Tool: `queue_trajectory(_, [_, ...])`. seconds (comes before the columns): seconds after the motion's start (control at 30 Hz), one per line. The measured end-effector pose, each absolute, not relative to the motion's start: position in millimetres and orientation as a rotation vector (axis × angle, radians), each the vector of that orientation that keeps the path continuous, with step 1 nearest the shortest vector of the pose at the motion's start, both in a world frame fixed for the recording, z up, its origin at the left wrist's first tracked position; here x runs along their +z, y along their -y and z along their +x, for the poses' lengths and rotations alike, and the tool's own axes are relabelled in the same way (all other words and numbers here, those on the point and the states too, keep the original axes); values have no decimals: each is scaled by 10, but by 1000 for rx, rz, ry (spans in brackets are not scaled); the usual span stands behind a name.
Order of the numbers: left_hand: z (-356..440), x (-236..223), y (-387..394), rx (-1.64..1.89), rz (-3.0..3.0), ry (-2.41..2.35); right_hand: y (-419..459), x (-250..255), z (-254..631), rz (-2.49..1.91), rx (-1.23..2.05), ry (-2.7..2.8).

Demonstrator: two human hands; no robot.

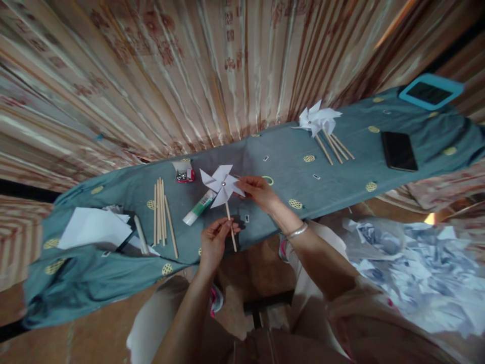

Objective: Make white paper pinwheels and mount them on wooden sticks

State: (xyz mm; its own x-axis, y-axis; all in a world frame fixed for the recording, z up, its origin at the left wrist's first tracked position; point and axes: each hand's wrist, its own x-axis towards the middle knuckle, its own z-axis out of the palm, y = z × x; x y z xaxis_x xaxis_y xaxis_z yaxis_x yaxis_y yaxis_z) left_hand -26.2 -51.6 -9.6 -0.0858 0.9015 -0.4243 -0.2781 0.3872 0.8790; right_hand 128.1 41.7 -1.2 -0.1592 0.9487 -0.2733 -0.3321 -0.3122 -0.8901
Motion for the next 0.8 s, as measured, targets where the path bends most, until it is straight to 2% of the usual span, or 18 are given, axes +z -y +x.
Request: queue_trajectory(0.8, [-224,-115,461,1145,655,-1316,-284,-3,1206,-1055,1714,1134])
